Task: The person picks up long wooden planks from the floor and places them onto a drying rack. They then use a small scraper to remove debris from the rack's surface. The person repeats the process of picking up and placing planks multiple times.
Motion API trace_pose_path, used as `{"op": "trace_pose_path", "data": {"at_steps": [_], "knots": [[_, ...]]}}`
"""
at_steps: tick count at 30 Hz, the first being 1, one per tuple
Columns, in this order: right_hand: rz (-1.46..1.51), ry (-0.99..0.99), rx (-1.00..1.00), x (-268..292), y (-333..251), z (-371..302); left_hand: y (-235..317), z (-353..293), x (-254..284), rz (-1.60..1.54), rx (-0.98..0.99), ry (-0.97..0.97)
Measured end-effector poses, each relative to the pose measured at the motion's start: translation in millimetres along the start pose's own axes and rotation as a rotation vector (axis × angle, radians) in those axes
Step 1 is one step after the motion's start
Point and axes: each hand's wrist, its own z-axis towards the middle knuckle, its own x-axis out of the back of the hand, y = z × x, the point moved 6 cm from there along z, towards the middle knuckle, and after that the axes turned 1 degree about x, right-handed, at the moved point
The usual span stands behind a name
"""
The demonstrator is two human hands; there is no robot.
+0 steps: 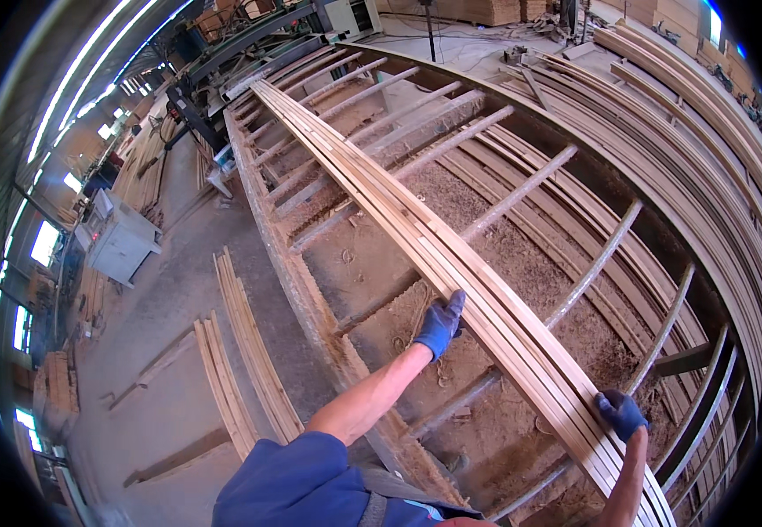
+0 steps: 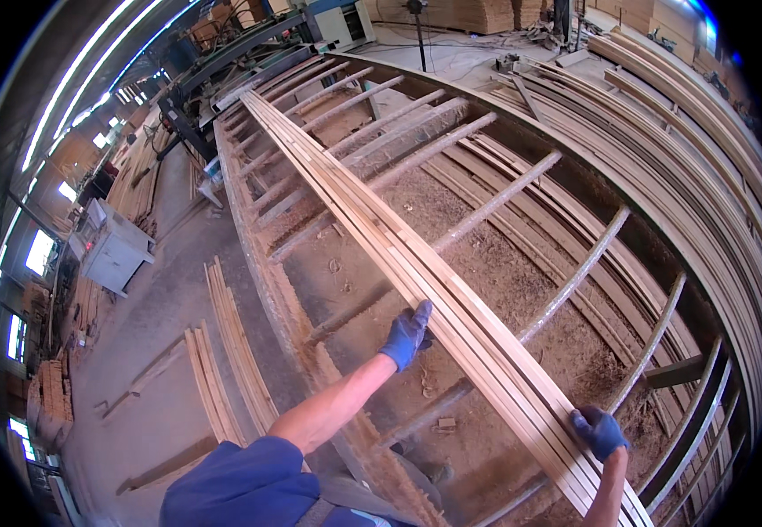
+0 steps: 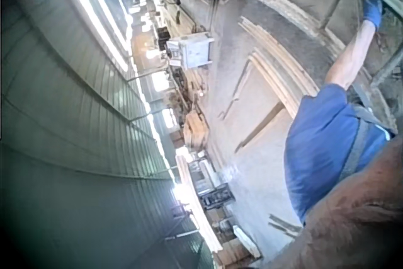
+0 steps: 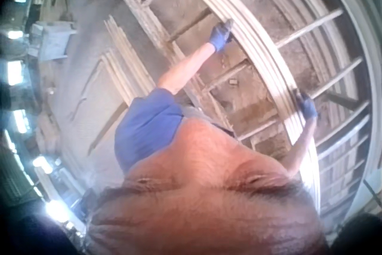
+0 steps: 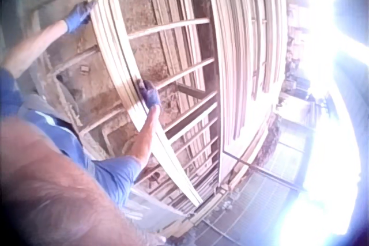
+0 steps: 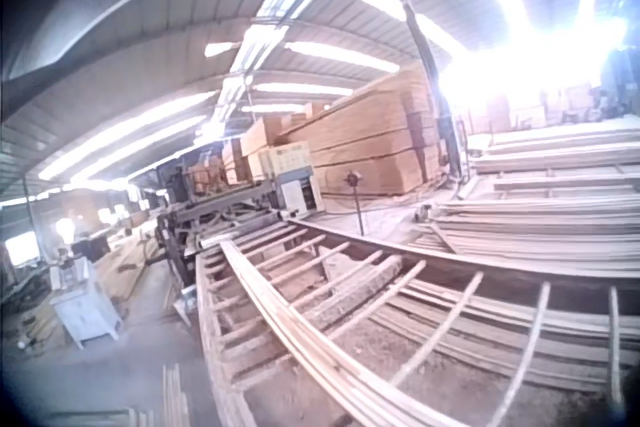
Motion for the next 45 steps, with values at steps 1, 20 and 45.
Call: {"op": "trace_pose_path", "data": {"at_steps": [1,20,45], "knots": [[-0.015,0.041,0.066,-4.1,-6.6,6.2,3.0,-4.5,0.7,-0.011,0.000,0.000],[0.120,-0.161,-0.026,-25.5,-18.5,20.2,1.8,0.0,-4.8,0.011,-0.022,0.008],[-0.561,0.304,-0.262,67.6,15.2,84.3,-5.7,0.4,8.3,0.024,-0.065,0.048]]}}
